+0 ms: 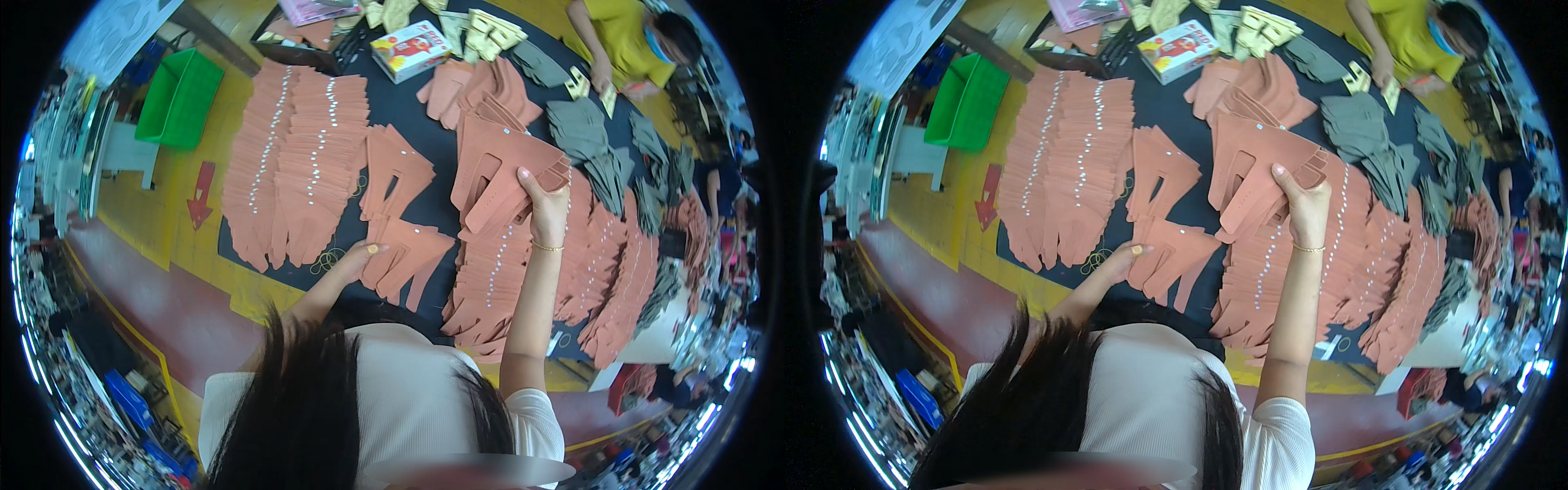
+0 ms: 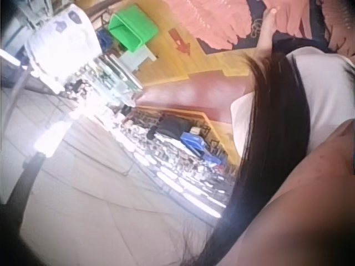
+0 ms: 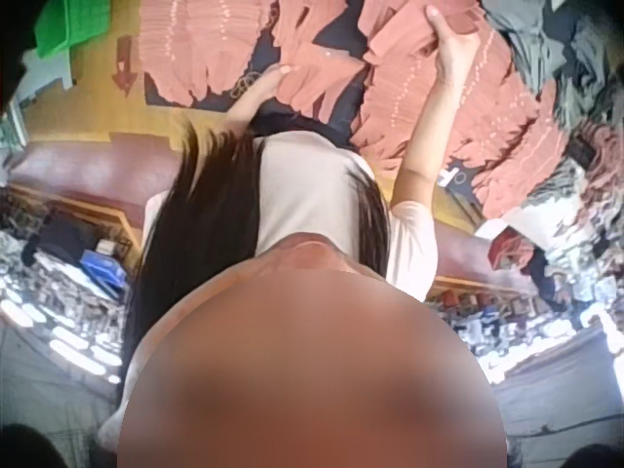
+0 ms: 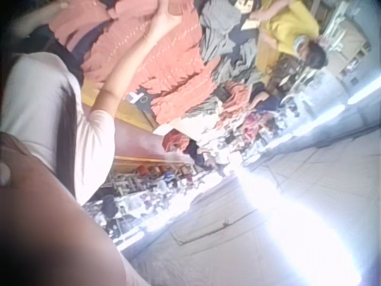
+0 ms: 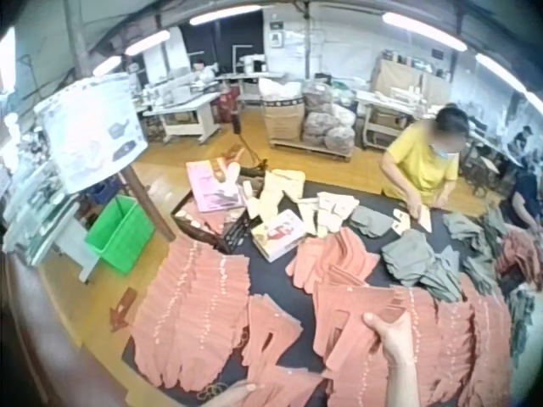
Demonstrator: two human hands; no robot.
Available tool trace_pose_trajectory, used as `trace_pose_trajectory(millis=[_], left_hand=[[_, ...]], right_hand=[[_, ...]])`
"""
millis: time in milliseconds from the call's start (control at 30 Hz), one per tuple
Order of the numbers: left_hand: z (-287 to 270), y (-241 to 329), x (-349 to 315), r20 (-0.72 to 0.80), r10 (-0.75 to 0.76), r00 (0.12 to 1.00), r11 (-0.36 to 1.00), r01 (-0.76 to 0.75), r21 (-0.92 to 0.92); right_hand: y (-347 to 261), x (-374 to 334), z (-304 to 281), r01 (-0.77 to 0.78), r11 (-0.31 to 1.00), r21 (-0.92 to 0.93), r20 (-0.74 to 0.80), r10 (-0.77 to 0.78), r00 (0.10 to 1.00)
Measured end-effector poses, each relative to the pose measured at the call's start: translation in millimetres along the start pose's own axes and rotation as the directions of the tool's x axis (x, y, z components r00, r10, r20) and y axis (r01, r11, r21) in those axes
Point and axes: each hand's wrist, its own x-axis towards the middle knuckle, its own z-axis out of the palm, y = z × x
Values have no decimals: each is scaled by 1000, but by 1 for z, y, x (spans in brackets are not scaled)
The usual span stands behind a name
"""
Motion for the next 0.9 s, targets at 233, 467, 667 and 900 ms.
trace_pose_trajectory(millis=[233, 467, 667, 900], left_hand=[[0, 0, 1, -9, -5, 1000, 1000, 5, -2], [-1, -1, 0, 14, -20, 1000, 1000, 20, -14], [0, 2, -1, -27, -22, 999, 1000, 23, 4], [1, 3, -2, -19, -42, 999, 999, 42, 3]], right_hand=[[5, 44, 55, 27, 999, -22, 202, -22, 979], [-13, 144, 110, -31, 978, -206, 638, 158, 754], [34, 247, 174, 73, 888, -455, 674, 289, 680], [93, 240, 175, 509, 532, -677, 383, -336, 861]])
